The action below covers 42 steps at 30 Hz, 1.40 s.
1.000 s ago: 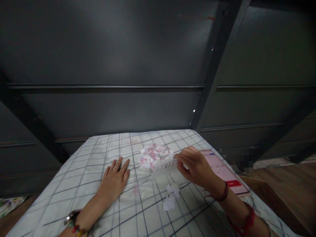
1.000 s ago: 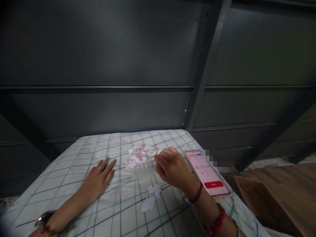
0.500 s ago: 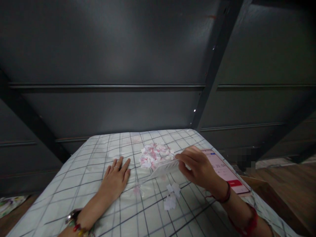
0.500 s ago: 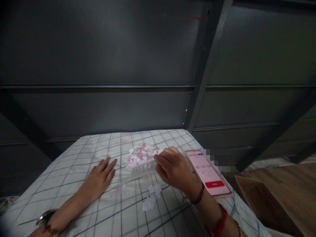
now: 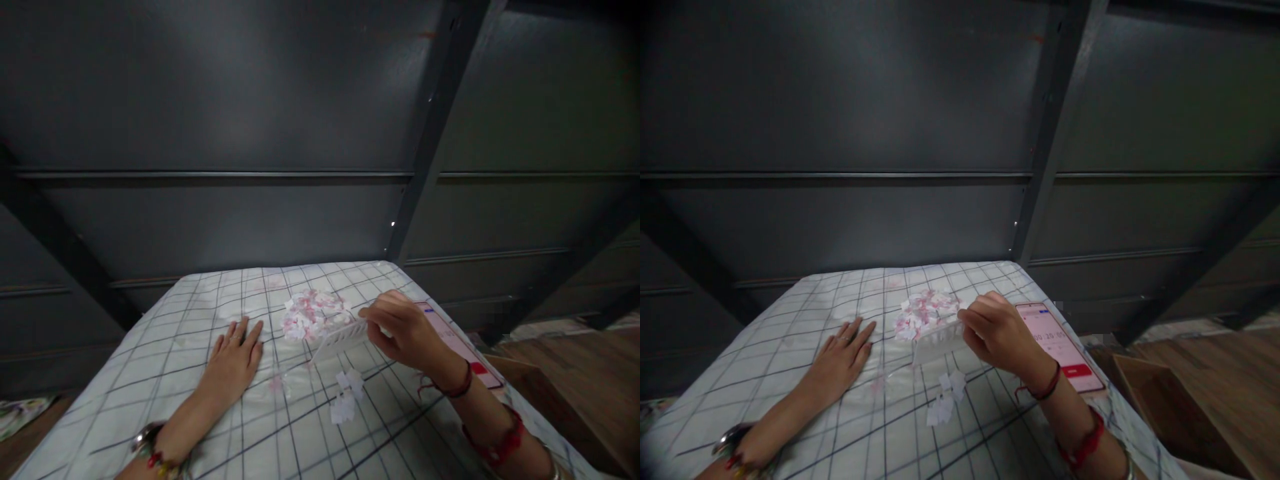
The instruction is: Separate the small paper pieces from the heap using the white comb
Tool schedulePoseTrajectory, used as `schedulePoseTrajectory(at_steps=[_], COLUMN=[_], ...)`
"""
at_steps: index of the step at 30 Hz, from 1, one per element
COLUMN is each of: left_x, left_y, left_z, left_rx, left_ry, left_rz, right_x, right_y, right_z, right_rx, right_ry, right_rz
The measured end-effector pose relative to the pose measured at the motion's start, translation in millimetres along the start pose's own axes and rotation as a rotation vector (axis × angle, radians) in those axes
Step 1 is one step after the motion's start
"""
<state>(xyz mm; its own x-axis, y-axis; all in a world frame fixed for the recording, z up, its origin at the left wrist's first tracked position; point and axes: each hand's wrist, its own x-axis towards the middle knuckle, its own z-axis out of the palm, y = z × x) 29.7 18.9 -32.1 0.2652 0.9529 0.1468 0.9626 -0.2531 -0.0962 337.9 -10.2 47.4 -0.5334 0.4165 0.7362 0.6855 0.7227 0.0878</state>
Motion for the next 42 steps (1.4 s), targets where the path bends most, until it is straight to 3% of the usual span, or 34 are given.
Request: schedulePoseTrajectory(at_steps=[5,14,23,37,42], left_x=[-2,-1,-2,-2,-1], left_y=[-1,-1,0,-2,-2], left_z=[1,-1,-2,5,4], left_rx=[-0.011,-0.037,-0.025,-0.038,-0.033], left_ry=[0.030,0.016,0.018,0.062,0.049], left_rz=[0.003,-0.006,0.002,-0.008,0.003], right_x=[-2,3,-3,1,2], right_y=[6,-15,8,-3,-4], right_z=[-5,9,1,3,3], right_rx=[-0.041,0.069,-0.211,-0.149,-0.167], right_ry=[-0.025,0.062,0.066,0.045,0.078], right_rz=[0.089,-0.046,0.187,-0.065,-0.062])
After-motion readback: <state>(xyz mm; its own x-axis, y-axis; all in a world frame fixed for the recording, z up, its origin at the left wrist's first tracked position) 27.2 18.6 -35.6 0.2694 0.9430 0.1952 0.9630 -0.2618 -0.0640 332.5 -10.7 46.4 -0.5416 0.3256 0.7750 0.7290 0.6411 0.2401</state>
